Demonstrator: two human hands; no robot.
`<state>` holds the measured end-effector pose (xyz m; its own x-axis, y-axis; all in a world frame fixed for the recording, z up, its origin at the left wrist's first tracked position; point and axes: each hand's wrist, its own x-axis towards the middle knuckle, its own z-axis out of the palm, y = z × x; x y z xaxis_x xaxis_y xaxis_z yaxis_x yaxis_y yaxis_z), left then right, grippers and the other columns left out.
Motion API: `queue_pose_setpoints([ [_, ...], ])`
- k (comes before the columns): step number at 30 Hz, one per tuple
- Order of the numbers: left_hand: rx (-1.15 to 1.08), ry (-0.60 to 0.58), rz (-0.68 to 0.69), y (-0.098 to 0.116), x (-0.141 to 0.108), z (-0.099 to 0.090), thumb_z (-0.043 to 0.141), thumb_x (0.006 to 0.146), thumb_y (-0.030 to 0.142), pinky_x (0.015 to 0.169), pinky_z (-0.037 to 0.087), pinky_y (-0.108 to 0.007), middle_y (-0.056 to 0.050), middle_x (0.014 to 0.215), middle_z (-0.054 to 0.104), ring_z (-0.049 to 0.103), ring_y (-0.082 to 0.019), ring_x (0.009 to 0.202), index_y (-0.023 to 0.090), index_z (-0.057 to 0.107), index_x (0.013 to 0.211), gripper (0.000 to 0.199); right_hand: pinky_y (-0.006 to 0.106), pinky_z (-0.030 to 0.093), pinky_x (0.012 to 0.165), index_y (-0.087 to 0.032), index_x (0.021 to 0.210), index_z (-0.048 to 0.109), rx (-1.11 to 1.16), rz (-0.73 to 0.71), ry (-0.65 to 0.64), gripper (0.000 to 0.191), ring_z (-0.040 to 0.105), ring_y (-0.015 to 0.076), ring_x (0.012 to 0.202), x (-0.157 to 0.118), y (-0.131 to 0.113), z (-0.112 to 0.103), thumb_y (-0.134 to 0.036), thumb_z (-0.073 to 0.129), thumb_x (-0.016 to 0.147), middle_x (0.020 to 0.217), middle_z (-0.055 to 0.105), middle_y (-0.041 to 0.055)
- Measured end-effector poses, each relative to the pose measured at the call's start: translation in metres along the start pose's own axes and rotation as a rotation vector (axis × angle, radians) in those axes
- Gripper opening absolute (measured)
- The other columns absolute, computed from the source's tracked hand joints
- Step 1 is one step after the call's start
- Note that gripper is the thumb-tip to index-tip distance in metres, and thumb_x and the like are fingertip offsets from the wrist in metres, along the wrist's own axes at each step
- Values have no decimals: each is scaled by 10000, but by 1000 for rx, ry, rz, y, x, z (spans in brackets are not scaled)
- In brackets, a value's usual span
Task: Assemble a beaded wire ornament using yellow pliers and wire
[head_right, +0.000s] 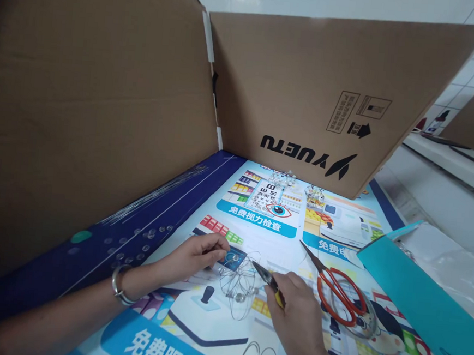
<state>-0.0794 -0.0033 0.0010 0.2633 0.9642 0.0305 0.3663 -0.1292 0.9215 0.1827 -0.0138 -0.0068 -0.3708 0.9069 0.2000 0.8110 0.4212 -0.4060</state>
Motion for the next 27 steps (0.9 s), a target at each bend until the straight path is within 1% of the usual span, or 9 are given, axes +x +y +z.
queue_pose_setpoints([
  [2, 2, -6, -15, 2, -2, 1, 457, 844, 248, 509, 378, -173, 14, 703, 562, 466, -78, 554, 163, 551, 884, 132, 324, 451, 738, -239, 980, 580, -9, -6, 18, 213, 572, 206, 844, 0, 1, 1, -358, 472, 840, 894, 612, 43],
  [6, -6, -59, -85, 5, -6, 4, 430, 864, 318, 424, 357, -160, 12, 690, 579, 450, -62, 455, 176, 555, 980, 222, 318, 459, 734, -237, 977, 590, -10, -20, 32, 218, 578, 205, 839, 0, 1, 2, -359, 473, 839, 885, 616, 46],
  [9, -26, -80, -131, 5, -8, 6, 408, 869, 353, 375, 343, -160, 3, 738, 618, 433, -53, 401, 195, 547, 1036, 269, 317, 462, 729, -234, 979, 591, -9, -24, 28, 222, 579, 206, 837, 0, -1, 1, -358, 469, 841, 879, 617, 46],
  [13, -90, -98, -140, 6, -9, 7, 416, 863, 351, 364, 354, -161, -26, 833, 666, 414, -44, 386, 190, 538, 1047, 273, 323, 463, 731, -226, 975, 587, -29, -33, 29, 221, 578, 210, 844, 0, -2, 0, -352, 461, 845, 883, 615, 53],
  [16, -155, -91, -148, 6, -9, 8, 424, 858, 339, 371, 375, -159, -36, 832, 672, 408, -39, 384, 176, 534, 1041, 269, 333, 461, 751, -224, 979, 585, -65, -65, 46, 219, 574, 211, 866, -2, -1, 1, -346, 461, 846, 908, 614, 57],
  [20, -202, -120, -191, 6, -10, 7, 424, 859, 344, 334, 340, -151, -46, 867, 672, 394, -19, 332, 177, 522, 1058, 278, 336, 466, 753, -227, 989, 584, -96, -90, 80, 221, 575, 214, 876, -4, 0, 2, -346, 469, 843, 929, 613, 62],
  [24, -256, -154, -215, 6, -11, 8, 416, 871, 362, 323, 305, -138, -63, 915, 664, 427, -10, 326, 179, 508, 1081, 293, 334, 465, 746, -223, 989, 581, -91, -98, 91, 219, 576, 212, 856, -4, 2, 3, -344, 468, 845, 902, 612, 61],
  [27, -311, -162, -217, 6, -11, 8, 448, 857, 324, 321, 276, -129, -72, 963, 652, 487, -19, 370, 179, 502, 1067, 261, 335, 460, 746, -219, 992, 576, -78, -107, 86, 223, 574, 213, 849, -3, 3, 3, -350, 469, 846, 893, 610, 61],
])
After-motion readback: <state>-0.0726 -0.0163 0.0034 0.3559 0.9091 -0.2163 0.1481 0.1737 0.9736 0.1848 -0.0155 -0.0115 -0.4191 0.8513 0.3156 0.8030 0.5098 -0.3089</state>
